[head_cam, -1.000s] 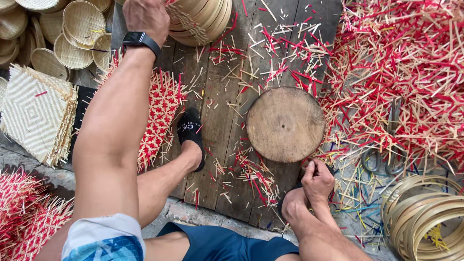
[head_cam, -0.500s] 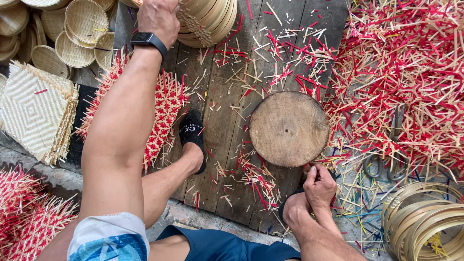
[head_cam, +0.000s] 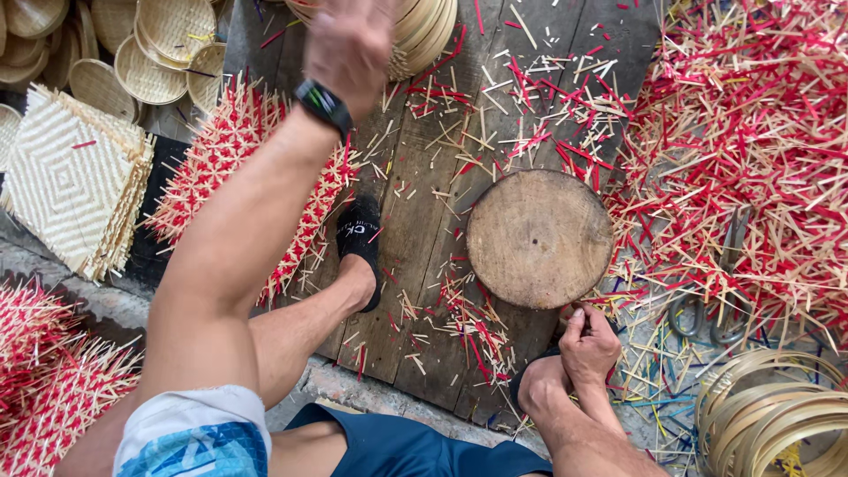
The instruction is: The person sits on the floor and repeatedly trims the edges of woven bamboo mats using shears, then places a bamboo ring around each mat to form a basket. The person stacks the finished baskets and continues the cycle with additional mats.
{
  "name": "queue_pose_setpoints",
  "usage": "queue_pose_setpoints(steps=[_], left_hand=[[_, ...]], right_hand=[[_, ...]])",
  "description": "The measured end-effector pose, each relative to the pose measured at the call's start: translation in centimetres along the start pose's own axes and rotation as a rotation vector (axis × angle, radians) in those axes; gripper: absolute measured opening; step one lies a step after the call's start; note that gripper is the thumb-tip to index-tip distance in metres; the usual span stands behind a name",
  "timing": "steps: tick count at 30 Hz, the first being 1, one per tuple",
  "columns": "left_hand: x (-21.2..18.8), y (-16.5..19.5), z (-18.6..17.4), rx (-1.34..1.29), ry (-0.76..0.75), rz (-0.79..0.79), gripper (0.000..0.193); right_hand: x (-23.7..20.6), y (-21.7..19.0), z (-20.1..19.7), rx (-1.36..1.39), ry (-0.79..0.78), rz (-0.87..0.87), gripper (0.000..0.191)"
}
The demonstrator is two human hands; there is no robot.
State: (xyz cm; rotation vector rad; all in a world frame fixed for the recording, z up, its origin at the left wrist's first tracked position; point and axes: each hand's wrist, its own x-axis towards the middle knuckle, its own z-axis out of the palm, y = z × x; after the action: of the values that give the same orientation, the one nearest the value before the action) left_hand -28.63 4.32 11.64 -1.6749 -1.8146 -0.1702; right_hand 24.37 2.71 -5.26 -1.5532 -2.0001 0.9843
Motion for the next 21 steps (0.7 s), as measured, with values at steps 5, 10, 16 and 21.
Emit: queue_pose_setpoints(steps=[5, 10, 16, 21], left_hand=[[-0.2, 8.7, -5.8, -0.149, 0.032, 0.580, 0.032], [-3.1, 11.1, -7.1, -0.329, -0.015, 0.595, 0.037], [-12.6, 6.4, -3.2, -0.620, -0.625, -0.306, 0.050], [-22.8, 2.2, -2.6, -0.155, -1.357, -1.030, 0.146]], right_hand=[[0.3, 0.9, 0.1, -0.011, 0.022, -0.108, 0.018], [0.7, 2.2, 0.1, -0.020, 0.024, -0.122, 0.017], [1.2, 3.7, 0.2, -0.016, 0.014, -0.109, 0.017], [1.4, 4.4, 0.1, -0.050, -0.006, -0.094, 0.017]])
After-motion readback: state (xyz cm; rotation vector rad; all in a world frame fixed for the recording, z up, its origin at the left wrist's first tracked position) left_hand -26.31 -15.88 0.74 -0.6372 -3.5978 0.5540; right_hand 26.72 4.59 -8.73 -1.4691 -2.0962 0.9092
